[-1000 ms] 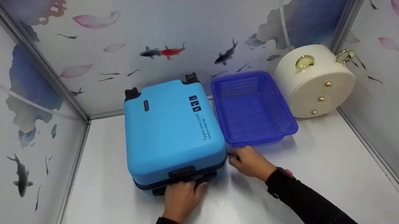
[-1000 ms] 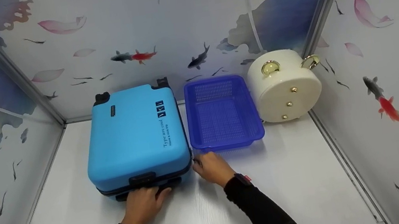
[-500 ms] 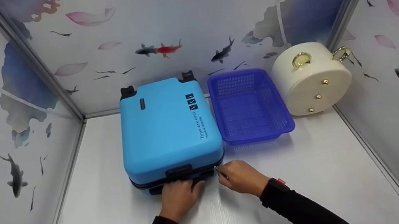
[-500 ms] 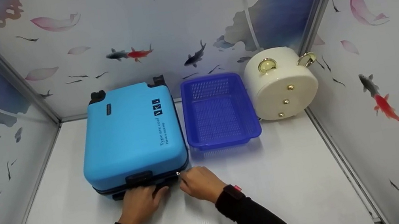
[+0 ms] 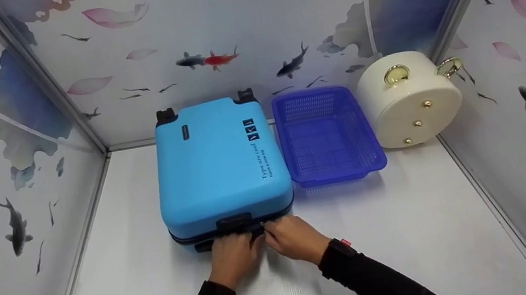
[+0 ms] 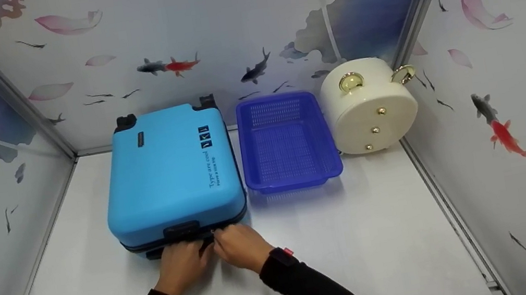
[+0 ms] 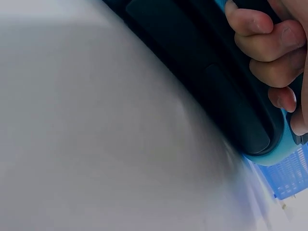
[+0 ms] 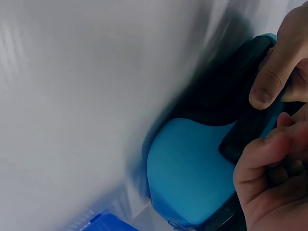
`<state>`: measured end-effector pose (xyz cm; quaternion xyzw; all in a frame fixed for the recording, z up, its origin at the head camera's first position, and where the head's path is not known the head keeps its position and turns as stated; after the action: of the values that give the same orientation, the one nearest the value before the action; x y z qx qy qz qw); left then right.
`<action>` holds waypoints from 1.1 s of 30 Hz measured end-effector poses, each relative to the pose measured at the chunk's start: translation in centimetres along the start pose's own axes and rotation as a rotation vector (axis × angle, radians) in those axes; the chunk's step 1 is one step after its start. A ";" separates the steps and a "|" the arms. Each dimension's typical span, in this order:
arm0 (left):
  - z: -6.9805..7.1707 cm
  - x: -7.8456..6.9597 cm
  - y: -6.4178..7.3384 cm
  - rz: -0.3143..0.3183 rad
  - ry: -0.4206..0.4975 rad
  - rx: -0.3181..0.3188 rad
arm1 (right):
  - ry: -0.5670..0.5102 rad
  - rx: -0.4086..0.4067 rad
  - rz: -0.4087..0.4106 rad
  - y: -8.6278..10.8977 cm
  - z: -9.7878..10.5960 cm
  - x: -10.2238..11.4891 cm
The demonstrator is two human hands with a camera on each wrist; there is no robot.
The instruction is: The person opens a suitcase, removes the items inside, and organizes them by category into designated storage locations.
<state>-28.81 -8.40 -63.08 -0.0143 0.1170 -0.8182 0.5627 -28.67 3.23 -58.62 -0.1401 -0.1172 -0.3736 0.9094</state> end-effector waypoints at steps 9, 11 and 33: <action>0.4 -0.2 0.0 -0.019 0.090 -0.040 | -0.036 -0.031 -0.065 0.7 -0.2 -1.2; 0.7 -0.2 0.0 -0.021 0.129 -0.046 | -0.079 -0.035 -0.092 1.1 -0.2 -1.9; 4.8 -3.0 0.2 0.051 0.225 -0.278 | -0.151 -0.470 -0.095 2.9 6.7 -3.7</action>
<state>-26.84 -6.57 -58.11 0.0026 0.2913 -0.7761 0.5593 -29.87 9.91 -54.06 -0.3695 -0.1012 -0.4216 0.8219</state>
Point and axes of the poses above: each hand's wrist, its own y-axis away from the middle knuckle, its own z-axis out of the back of the hand, x = y × z, the point moved 10 cm from there along -y, towards the middle knuckle, and after that the axes turned 7 degrees about x, right-handed, at the moved point
